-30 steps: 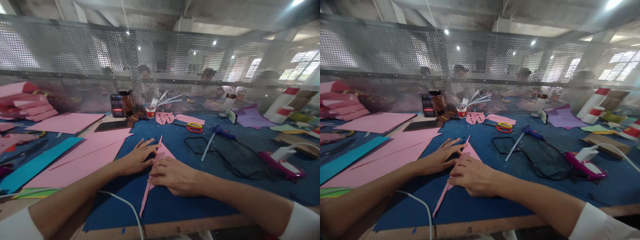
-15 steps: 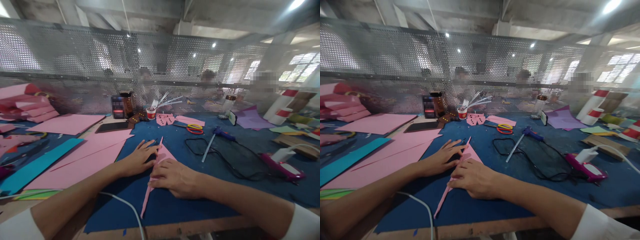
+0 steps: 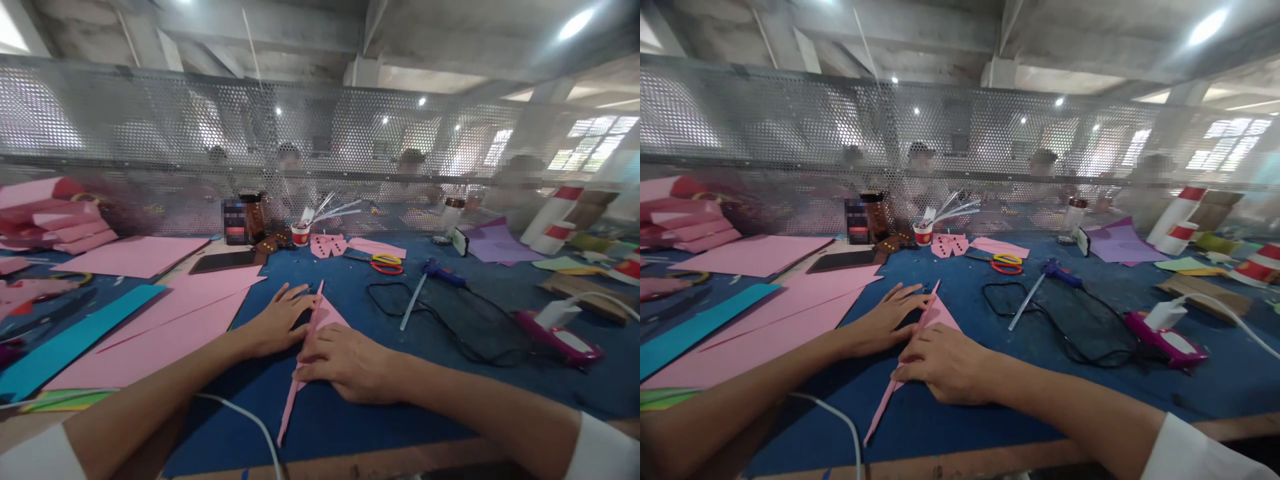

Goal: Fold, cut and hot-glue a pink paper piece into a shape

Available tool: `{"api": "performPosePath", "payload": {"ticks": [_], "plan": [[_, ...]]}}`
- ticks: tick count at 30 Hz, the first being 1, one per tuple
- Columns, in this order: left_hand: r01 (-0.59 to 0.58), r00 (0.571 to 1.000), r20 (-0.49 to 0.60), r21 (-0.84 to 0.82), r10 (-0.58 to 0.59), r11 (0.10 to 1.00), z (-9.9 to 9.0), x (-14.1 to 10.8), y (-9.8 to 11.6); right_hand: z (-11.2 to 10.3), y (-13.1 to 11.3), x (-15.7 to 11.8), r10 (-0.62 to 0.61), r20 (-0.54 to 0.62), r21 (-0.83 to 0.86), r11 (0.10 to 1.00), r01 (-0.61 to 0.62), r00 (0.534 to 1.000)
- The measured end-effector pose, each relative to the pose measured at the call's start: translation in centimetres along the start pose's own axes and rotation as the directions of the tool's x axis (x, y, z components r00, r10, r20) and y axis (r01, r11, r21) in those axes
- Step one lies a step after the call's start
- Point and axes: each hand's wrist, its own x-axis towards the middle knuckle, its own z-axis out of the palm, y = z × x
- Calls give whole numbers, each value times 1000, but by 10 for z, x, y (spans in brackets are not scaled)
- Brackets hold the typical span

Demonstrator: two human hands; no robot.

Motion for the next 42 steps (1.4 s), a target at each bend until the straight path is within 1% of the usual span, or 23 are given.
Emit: {"api": "performPosePath", "payload": {"ticks": [7,12,20,24,29,33,37,42], "plan": [[40,999,24,29,-40,999,-4,17,1,3,2,-3,6,6,-26,1000,-6,1000],[49,999,23,12,-49,999,-4,19,1,2,2,-2,3,7,-29,1000,-3,1000],[68,996,59,7,-68,998,-4,24,-1,3,4,-2,4,17,-15,1000,-4,1000],[56,997,54,41,-58,998,-3,26,-6,5,4,-2,11,15,-19,1000,-11,1000],[46,996,69,46,-49,998,2,28,-13,4,3,-2,0,15,-17,1000,0,1000],[29,998,56,60,-33,998,5,30,-16,3,4,-2,0,2,-14,1000,0,1000],[21,999,44,81,-24,997,7,35,-17,4,4,-1,-1,4,-6,1000,1,1000],[13,999,38,89,-16,996,3,39,-14,3,3,-1,10,17,-10,1000,-10,1000]]}}
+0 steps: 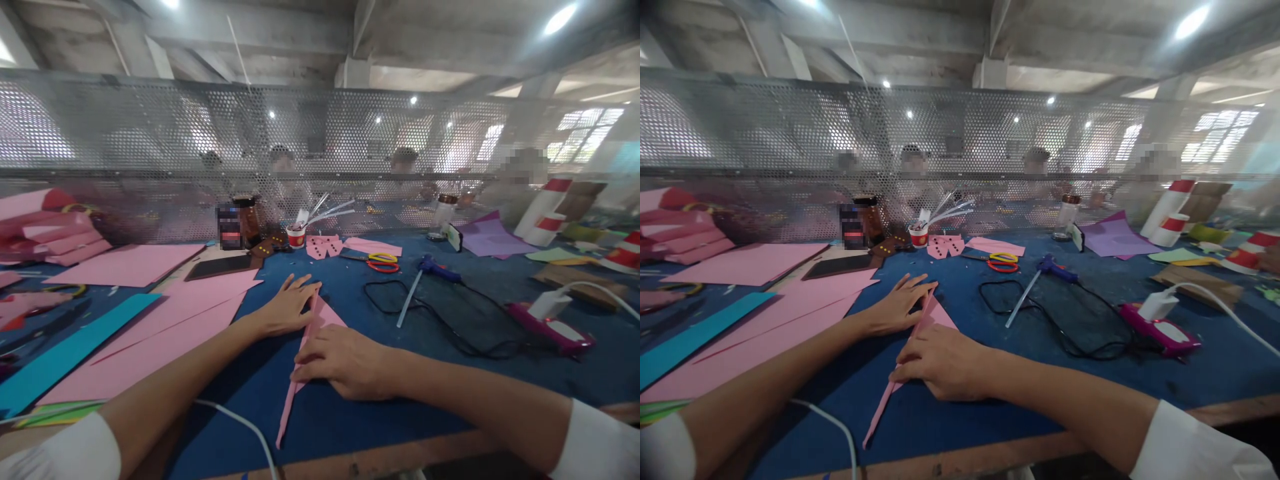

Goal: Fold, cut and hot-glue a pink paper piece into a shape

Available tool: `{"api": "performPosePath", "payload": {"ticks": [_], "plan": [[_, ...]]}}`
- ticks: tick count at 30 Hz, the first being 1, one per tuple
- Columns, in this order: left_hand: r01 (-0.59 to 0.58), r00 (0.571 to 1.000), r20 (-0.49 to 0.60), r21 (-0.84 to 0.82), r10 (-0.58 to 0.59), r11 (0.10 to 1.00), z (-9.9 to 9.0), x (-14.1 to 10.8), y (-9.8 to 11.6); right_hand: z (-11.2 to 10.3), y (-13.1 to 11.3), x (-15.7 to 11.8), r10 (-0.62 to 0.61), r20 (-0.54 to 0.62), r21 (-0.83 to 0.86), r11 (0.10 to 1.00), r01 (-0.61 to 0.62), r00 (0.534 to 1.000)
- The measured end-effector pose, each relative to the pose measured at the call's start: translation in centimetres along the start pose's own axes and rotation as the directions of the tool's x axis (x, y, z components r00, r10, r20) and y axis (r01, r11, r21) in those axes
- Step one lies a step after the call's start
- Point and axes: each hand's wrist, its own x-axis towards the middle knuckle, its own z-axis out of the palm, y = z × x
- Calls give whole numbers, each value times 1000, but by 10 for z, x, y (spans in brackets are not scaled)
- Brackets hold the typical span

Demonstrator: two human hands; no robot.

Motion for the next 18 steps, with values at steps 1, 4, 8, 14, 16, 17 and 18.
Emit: {"api": "performPosePath", "payload": {"ticks": [1,4,8,14,16,17,18], "plan": [[-3,1000,-4,2,3,1000,-1,0,1,0,0,0,2,3,1,1000,-2,1000],[1,1000,-18,4,-1,1000,-2,-2,3,-1,-1,-1,4,8,8,1000,-4,1000],[24,999,-29,-4,-24,1000,-2,-4,3,-3,-2,-2,-2,11,5,1000,2,1000],[44,999,-9,-34,-44,998,-4,-6,6,-6,-7,-2,-18,30,-31,999,19,999],[51,999,-4,-40,-51,998,-4,-6,7,-6,-9,-2,-20,38,-48,999,22,999],[53,999,-2,-39,-53,998,-4,-6,7,-6,-9,-2,-20,42,-57,998,22,999],[53,999,-1,-34,-53,998,-4,-6,7,-6,-10,-2,-17,44,-66,998,19,999]]}}
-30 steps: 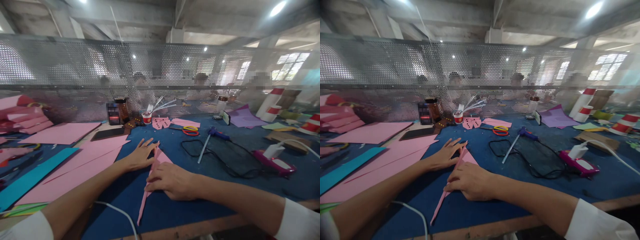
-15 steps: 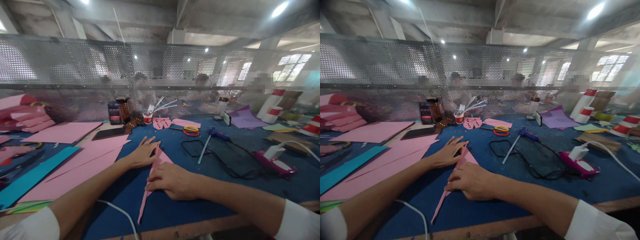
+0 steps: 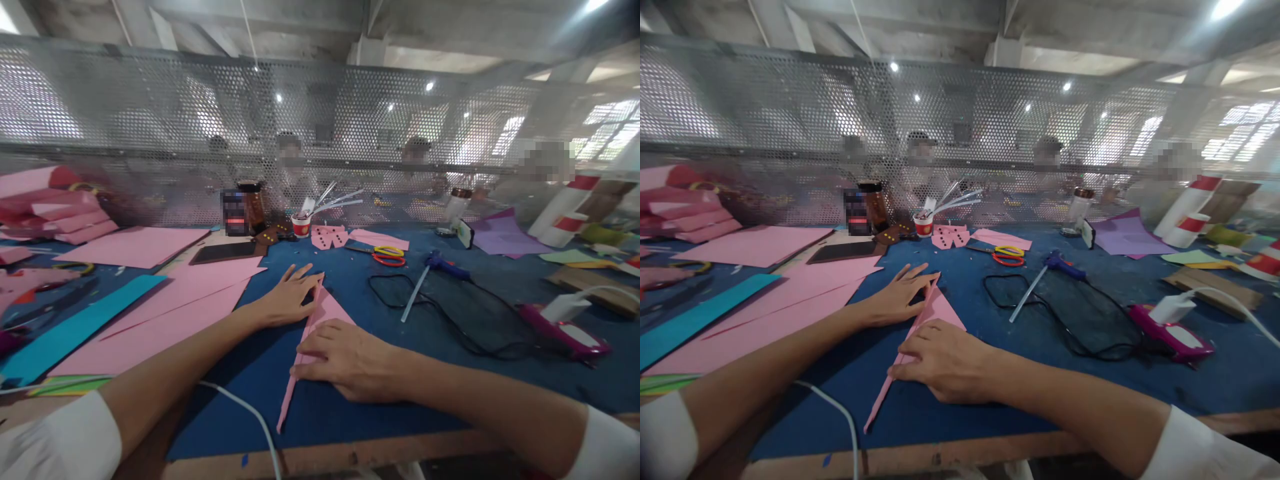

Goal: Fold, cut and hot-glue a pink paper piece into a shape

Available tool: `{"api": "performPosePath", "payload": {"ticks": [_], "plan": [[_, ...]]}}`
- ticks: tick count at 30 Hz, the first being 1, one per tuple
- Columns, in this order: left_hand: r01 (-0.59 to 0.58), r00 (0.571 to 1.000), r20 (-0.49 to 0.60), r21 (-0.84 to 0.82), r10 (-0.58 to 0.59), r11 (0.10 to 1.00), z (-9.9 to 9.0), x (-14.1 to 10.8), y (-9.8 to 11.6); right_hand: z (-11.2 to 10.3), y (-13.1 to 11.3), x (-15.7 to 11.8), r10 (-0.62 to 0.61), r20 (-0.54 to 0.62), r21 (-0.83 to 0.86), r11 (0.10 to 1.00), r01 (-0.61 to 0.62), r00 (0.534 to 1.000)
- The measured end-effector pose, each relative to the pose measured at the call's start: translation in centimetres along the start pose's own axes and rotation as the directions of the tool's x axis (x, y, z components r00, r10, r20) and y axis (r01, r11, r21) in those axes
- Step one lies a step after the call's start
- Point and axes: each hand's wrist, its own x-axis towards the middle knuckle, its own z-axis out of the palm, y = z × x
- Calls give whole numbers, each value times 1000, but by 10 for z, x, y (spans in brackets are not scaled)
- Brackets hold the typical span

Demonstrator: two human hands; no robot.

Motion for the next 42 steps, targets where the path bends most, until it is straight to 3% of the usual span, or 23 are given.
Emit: {"api": "performPosePath", "payload": {"ticks": [23,31,37,42], "plan": [[-6,999,54,11,6,1000,-6,-2,0,-2,-19,2,-175,15,-39,984,175,985],[-7,1000,-25,-89,5,996,-8,-4,-1,1,-21,2,-152,-55,-24,988,151,987],[13,977,-212,-11,-15,1000,-12,-8,-3,2,-20,1,-157,-56,-39,987,155,986],[25,976,-218,7,-23,1000,-19,-16,7,2,-18,0,-148,-59,-54,988,145,987]]}}
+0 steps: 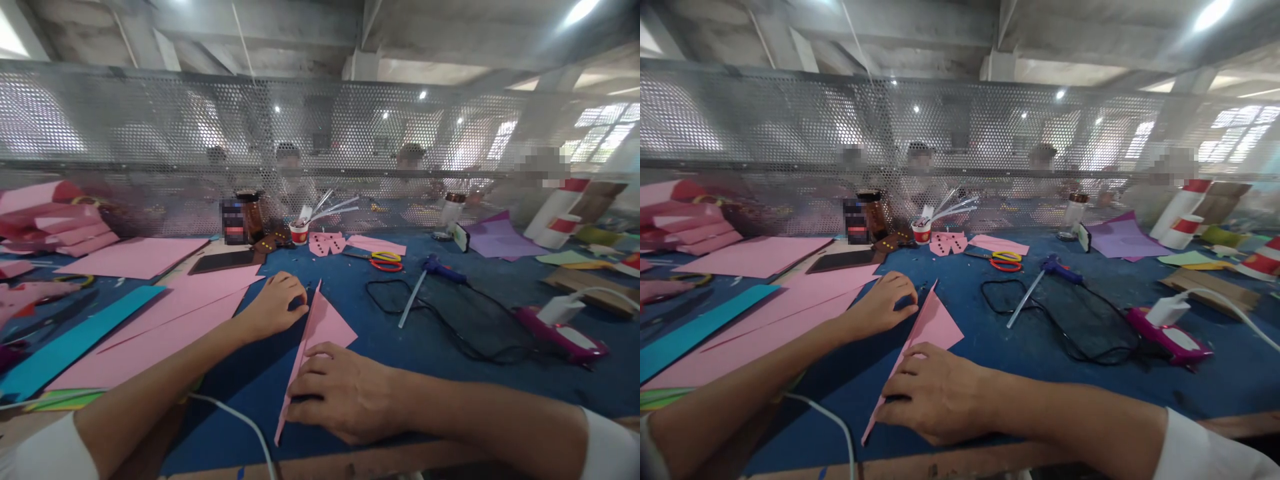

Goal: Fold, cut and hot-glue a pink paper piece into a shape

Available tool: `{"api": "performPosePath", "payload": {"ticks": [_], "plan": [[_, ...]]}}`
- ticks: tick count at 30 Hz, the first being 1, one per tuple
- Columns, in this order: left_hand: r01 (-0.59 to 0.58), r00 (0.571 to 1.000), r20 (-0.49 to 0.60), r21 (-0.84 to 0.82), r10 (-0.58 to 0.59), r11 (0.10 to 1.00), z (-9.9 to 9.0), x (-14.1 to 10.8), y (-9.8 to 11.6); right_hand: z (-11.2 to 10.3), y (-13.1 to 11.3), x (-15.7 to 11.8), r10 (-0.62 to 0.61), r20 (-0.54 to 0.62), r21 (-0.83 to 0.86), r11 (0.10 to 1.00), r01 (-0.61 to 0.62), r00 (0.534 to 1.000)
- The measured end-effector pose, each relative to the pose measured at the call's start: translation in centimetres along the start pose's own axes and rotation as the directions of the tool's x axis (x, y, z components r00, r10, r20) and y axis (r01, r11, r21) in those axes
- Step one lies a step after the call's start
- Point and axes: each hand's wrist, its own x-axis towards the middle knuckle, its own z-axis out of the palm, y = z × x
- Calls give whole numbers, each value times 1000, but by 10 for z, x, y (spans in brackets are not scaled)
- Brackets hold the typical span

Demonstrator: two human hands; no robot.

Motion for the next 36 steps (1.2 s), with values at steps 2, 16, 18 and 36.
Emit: {"api": "performPosePath", "payload": {"ticks": [2,16,18,36], "plan": [[-12,1000,20,0,12,1000,-2,-2,5,0,0,0,0,4,4,1000,0,1000],[63,997,42,-33,-62,997,10,-8,8,19,74,-34,476,-176,7,876,-482,862],[78,996,34,-54,-76,995,10,-8,12,24,81,-36,509,-158,3,857,-515,846],[164,987,8,-99,-164,982,15,-8,16,39,98,-29,560,-124,-45,821,-569,819]]}}
